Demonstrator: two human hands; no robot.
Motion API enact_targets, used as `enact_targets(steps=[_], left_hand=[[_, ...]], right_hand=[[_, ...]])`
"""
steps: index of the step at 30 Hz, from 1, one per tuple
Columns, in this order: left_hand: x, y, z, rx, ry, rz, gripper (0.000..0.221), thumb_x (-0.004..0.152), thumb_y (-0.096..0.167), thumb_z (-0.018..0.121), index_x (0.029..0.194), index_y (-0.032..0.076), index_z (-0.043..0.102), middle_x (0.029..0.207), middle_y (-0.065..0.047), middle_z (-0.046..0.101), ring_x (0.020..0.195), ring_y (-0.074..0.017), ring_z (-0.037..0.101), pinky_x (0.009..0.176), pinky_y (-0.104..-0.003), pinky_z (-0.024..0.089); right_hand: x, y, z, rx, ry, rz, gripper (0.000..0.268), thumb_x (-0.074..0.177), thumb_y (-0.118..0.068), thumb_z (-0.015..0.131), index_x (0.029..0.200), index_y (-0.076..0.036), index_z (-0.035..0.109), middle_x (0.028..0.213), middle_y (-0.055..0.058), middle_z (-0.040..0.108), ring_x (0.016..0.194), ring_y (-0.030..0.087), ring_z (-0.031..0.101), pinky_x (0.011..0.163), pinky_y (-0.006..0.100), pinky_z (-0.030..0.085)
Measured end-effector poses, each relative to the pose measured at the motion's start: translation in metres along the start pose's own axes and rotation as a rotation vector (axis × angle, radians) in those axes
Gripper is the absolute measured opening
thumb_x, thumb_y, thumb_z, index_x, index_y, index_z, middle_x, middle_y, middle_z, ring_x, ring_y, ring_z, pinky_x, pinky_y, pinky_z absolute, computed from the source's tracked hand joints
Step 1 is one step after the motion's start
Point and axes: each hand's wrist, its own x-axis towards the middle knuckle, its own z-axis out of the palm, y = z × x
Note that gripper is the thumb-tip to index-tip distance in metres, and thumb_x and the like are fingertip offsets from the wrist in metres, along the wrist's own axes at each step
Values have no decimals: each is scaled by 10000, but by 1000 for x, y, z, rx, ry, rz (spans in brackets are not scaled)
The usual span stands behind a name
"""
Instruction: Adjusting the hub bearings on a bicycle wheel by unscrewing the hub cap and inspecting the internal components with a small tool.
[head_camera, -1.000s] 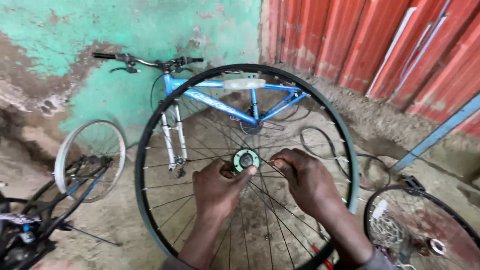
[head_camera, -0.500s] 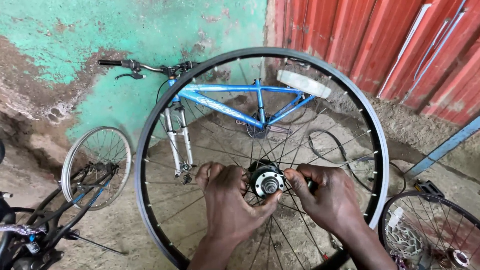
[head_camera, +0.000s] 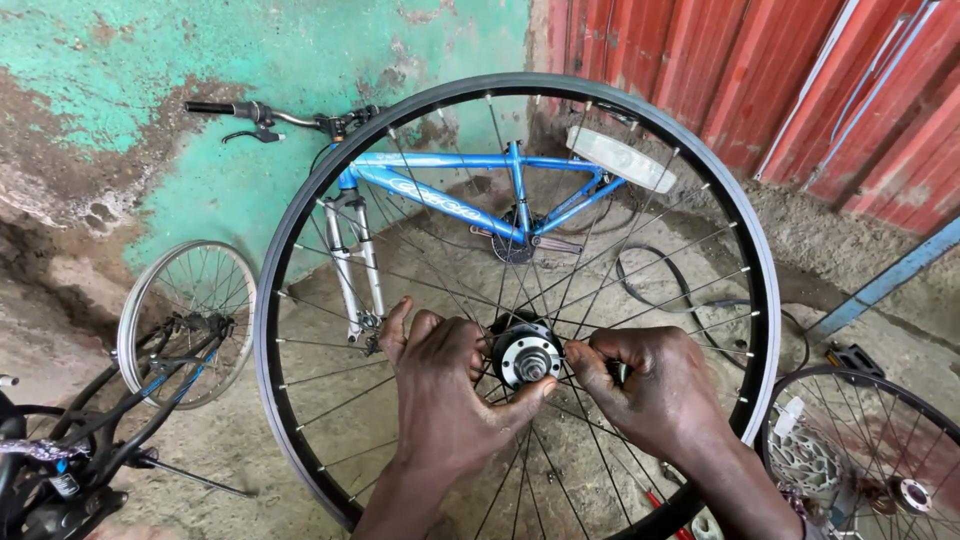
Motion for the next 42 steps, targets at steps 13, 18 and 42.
enact_targets(steps=[13,18,42], left_hand=[[-7,-12,0,16,-44,-54,620,691,670,823,752,133,518,627,5,562,751,-209,574,1166,-532,292],[-6,-10,1,20,-34,-30,631,699,686,810,732,137,500,630,12,539,742,-203,565,1164,-534,289],[0,5,-4,165,41,-43,563,597,534,921,714,106,574,664,-4,599,803,-226,562,1150,-479,285]], right_hand=[[2,-6,4,38,0,-35,511,954,-386,678,538,-160,487,473,11,306,457,140,272,463,365,254],[2,-10,3,37,6,-38,507,951,-373,683,528,-160,503,465,4,309,451,143,268,459,367,250],[-8,-22,22,-141,141,-29,478,980,-447,614,572,-200,570,435,-5,523,365,178,484,410,394,318]])
